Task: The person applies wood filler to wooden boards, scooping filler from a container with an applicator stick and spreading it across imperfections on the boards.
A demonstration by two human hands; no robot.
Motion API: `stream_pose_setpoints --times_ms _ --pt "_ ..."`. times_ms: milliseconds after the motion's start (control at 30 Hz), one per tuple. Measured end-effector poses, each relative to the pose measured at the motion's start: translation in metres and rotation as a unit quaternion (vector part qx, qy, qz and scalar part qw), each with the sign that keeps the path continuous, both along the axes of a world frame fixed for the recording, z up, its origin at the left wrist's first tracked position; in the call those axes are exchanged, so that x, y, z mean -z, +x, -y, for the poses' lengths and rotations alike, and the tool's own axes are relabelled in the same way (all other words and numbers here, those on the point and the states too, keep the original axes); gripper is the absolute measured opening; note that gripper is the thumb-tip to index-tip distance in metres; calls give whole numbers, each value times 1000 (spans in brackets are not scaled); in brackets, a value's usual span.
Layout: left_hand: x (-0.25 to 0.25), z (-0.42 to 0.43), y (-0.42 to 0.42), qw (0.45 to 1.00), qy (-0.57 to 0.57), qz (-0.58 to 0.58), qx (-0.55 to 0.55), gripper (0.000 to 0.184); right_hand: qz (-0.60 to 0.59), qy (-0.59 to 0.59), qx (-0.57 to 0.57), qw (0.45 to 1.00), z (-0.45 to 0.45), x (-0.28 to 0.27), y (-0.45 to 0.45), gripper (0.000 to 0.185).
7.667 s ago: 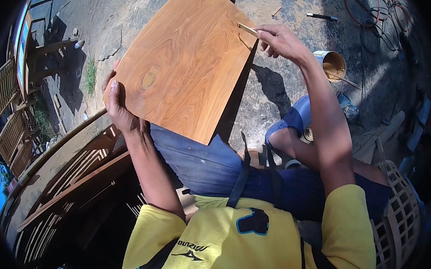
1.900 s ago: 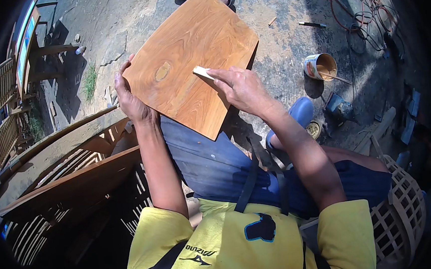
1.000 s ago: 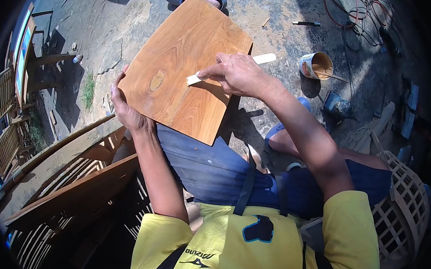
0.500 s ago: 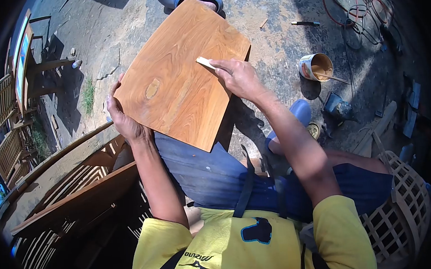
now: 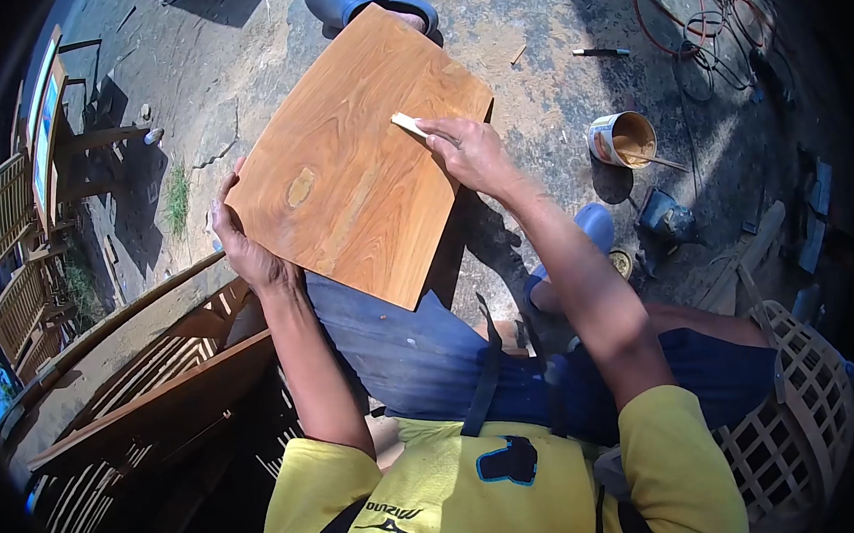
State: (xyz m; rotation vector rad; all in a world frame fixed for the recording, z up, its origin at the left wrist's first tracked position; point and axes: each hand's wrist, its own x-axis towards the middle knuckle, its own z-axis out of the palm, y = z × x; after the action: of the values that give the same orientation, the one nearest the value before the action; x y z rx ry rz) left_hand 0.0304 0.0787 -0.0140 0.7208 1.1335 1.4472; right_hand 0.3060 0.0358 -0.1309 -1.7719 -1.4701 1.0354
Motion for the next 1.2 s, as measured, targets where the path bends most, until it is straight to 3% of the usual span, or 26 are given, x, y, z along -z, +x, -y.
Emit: stream_pose_setpoints --times_ms 167,233,333,667,867,1067,1133,1200 --pt "2 -2 -2 1000 -5 5 5 51 42 1 -28 999 -5 -20 9 32" --pt "3 -2 -3 1000 1 1 3 51 28 -53 8 998 -10 -29 5 32" --pt "5 -3 -4 1000 3 -3 6 51 1 33 2 999 -4 2 3 31" --pt "4 -1 -4 1000 3 0 12 50 17 5 -17 1000 -10 1 16 34" --pt "5 -2 -4 1000 16 -17 2 49 -22 -169 -49 984 -37 -60 11 39" --pt "4 -2 -5 1000 9 -4 10 49 33 -171 -122 977 -63 -85 -4 31" --pt "6 -3 -7 1000 12 -1 10 48 -28 -226 -148 962 -59 -92 -6 31" --pt "7 -2 -7 1000 12 2 14 48 -30 -203 -156 966 -51 -91 -13 31"
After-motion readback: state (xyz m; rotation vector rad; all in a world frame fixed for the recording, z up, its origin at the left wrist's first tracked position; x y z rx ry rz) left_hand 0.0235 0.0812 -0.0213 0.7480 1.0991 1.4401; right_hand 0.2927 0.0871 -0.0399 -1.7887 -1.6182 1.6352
